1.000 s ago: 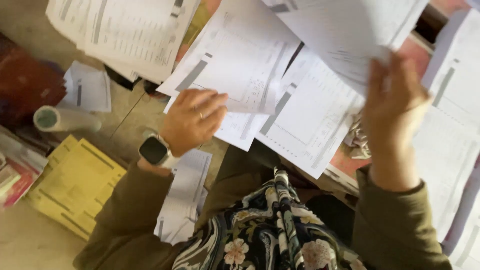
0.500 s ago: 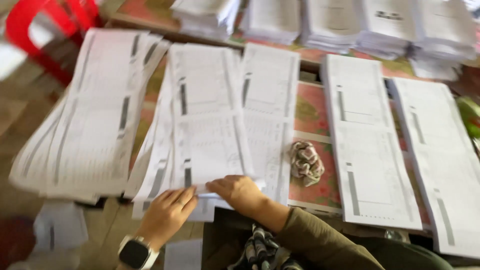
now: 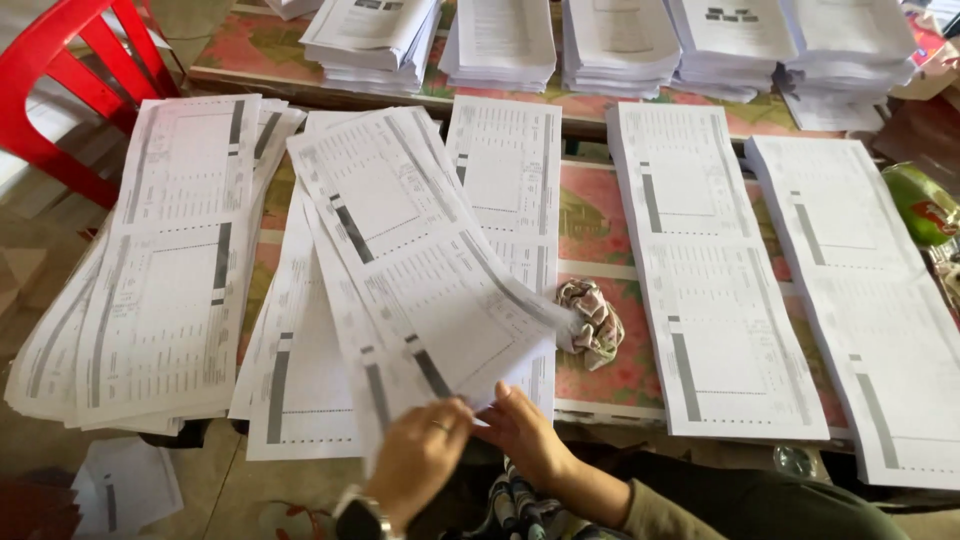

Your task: The person sorts through a large stack of printed documents on a low table, picking up sheets, flipping them over, and placing them into separate piles. The person handles the papers by hand, organizing them into multiple stacks.

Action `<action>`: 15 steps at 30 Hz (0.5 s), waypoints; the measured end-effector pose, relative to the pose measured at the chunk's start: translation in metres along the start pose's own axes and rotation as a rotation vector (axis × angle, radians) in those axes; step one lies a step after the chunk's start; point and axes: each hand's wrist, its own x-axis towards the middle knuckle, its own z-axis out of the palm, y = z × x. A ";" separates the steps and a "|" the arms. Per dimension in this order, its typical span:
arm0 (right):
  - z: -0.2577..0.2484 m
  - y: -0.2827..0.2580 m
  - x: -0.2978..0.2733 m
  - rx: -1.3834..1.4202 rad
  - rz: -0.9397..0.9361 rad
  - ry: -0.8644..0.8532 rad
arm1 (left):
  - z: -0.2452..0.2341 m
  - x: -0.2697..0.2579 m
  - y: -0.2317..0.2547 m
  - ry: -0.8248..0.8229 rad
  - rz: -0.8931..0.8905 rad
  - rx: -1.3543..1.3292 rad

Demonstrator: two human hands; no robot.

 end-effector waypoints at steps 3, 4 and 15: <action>0.011 -0.015 -0.001 0.321 -0.036 0.285 | 0.039 -0.002 0.021 -0.077 0.071 -0.059; 0.007 -0.016 0.001 0.289 -0.035 0.387 | 0.038 0.005 0.028 -0.042 0.026 -0.087; -0.127 -0.037 -0.002 -0.055 -0.098 0.599 | 0.040 -0.088 -0.105 -0.145 -0.797 0.321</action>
